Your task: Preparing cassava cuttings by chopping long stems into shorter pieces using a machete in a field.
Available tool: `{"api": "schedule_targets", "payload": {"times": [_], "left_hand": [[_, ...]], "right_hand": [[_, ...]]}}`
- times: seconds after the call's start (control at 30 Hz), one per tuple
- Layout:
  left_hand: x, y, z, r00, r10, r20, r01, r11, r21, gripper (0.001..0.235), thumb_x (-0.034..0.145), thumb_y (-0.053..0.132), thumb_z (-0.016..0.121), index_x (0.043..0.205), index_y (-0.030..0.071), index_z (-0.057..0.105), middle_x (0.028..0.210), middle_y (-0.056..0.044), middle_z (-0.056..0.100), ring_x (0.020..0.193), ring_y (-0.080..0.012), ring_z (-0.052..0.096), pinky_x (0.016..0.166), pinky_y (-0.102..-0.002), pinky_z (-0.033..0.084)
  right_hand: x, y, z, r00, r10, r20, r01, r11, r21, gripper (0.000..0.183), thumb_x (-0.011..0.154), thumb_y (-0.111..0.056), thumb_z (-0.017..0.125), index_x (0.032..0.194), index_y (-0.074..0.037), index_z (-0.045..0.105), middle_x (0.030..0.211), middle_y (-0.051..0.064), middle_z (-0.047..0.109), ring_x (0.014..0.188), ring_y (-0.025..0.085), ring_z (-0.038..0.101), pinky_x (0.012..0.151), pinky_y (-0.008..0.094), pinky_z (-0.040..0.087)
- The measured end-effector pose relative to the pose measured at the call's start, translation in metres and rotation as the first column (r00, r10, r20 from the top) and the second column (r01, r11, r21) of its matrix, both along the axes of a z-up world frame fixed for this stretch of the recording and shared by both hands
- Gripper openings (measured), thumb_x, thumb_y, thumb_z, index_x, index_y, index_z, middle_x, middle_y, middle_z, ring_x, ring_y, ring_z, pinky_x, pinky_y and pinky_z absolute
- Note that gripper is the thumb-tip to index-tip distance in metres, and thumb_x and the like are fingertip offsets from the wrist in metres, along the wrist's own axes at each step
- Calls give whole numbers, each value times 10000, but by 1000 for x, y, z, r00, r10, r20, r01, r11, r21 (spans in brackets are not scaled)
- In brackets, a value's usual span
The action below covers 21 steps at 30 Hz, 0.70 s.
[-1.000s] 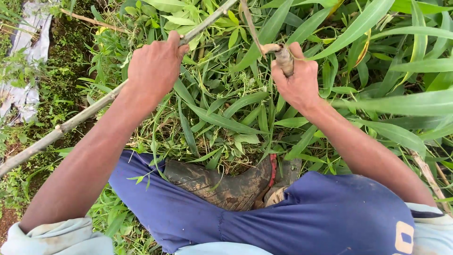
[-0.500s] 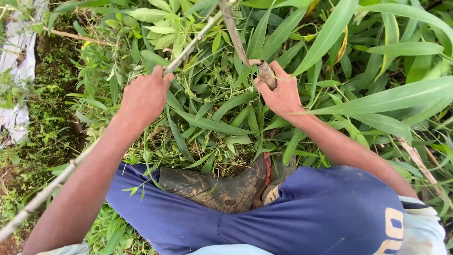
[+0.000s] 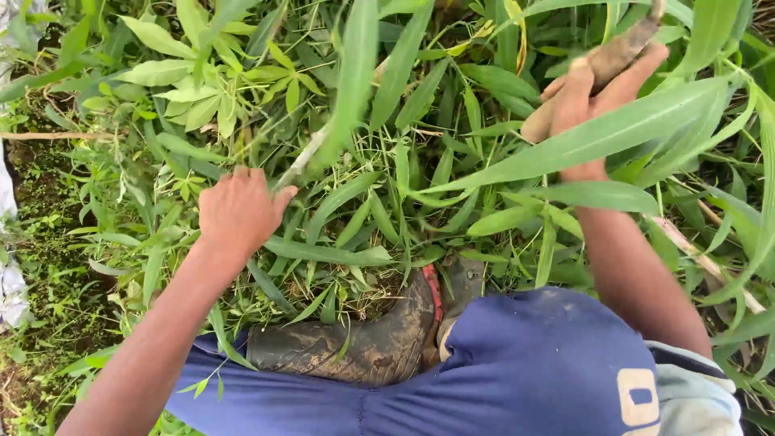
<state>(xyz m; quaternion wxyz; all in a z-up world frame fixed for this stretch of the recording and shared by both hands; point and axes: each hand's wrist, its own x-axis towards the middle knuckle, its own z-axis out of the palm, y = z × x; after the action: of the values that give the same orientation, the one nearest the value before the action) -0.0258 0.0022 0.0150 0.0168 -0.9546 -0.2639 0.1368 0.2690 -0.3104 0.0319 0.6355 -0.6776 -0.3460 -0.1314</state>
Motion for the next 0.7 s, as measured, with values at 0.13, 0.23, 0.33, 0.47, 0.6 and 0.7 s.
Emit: {"api": "schedule_targets", "payload": {"times": [0.13,0.23,0.33,0.47,0.6,0.7], "left_hand": [[49,-30,14,964,-230,130,174,922,345,549,1021,599,581,970,59,668,901,-78,614,650,-198,619,506,-326,521],[97,-79,30,890,-390,236,335,910,244,509,1052,537,552,986,50,686,858,-69,628,629,-174,607,514,-302,516],[147,-134,36,704,-518,485,537,836,113,428,1036,441,565,1064,22,649,937,-121,633,775,-236,605,630,-335,523],[249,-173,1,560,-474,680,760,621,-193,497,1067,280,437,1414,-77,456,1479,-321,495,718,-434,732,579,-478,669],[335,-123,-21,333,-505,796,718,683,133,631,979,405,757,1364,-14,483,1347,-194,546,1309,-365,543,1150,-474,459],[356,-70,-39,645,-609,462,465,792,395,876,1029,732,659,1491,38,391,1445,-217,489,1293,-391,481,1088,-513,362]], "right_hand": [[60,-23,-31,961,-276,-12,267,940,-212,339,1058,61,524,1308,-89,352,1018,170,614,741,232,610,619,366,518],[65,-10,-34,976,-220,-8,203,912,-356,223,1003,18,513,1197,-5,406,984,153,543,806,241,547,664,396,488],[58,8,-63,991,-114,-66,75,902,-424,220,1092,-74,501,1273,31,435,871,124,541,697,192,503,533,346,428],[52,20,-79,995,-96,-38,69,891,-449,282,1141,-151,522,1348,36,484,846,133,616,670,183,540,519,340,438],[44,16,-70,992,-98,-74,54,889,-454,269,1142,-189,512,1302,27,506,920,128,600,767,191,534,637,358,462],[49,10,-60,991,-96,-94,43,890,-454,271,1144,-227,501,1257,18,527,994,124,584,865,200,528,755,377,486]]}}
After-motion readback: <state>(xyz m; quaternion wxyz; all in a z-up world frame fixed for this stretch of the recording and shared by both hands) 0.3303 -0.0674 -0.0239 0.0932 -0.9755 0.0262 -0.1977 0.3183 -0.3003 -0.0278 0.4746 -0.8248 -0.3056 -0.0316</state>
